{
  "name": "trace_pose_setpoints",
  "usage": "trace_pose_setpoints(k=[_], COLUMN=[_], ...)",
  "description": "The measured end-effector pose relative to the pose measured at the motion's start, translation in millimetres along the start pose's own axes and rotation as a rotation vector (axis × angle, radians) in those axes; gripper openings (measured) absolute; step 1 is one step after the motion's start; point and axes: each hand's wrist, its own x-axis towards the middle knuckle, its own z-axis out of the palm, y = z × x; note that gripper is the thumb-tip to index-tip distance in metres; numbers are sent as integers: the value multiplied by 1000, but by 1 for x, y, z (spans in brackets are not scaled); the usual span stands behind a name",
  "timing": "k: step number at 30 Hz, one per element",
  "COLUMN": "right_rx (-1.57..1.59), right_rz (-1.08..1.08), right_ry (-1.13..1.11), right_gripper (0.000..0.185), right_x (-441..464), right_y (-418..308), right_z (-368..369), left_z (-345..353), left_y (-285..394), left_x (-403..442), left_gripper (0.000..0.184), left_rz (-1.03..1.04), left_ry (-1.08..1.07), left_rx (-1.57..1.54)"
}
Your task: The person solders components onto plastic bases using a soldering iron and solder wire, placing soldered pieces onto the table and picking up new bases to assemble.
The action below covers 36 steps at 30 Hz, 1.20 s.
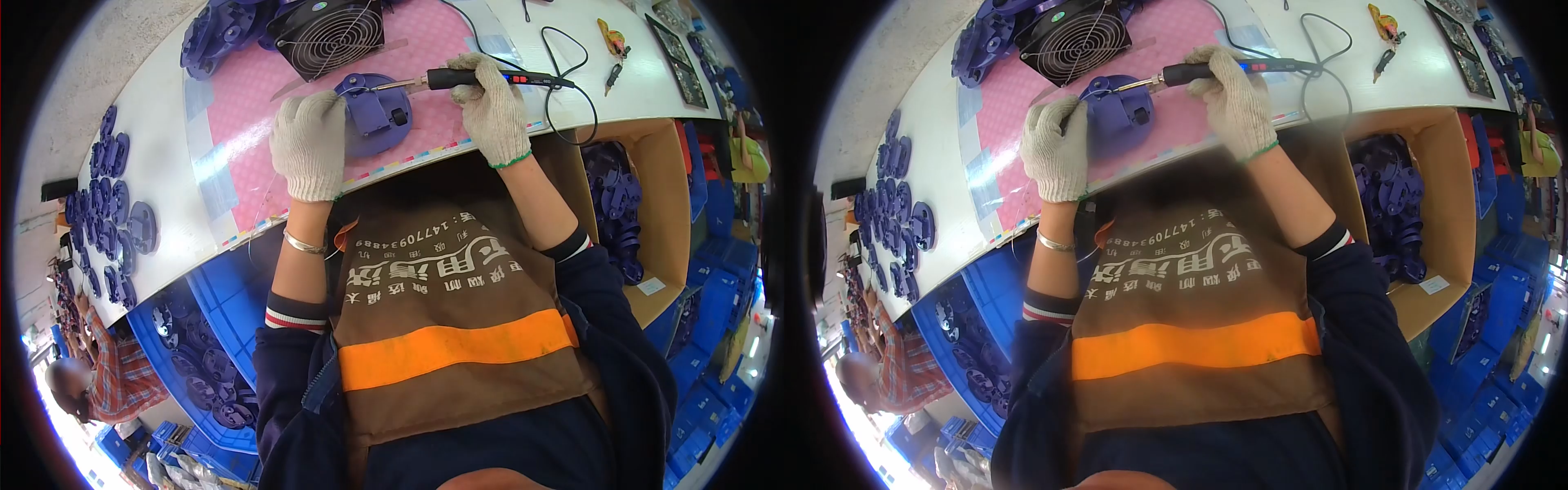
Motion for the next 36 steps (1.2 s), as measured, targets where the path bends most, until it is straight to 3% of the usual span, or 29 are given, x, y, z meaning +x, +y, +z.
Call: trace_pose_setpoints(k=[36], right_rx=[-91], right_rz=[-67], right_ry=[-29], right_gripper=[30], right_x=[-2], right_y=[-1], right_z=[1], left_z=[2], left_y=[4], left_x=[-1], left_gripper=[12], left_rz=[68], left_ry=[-41], left_rx=[88])
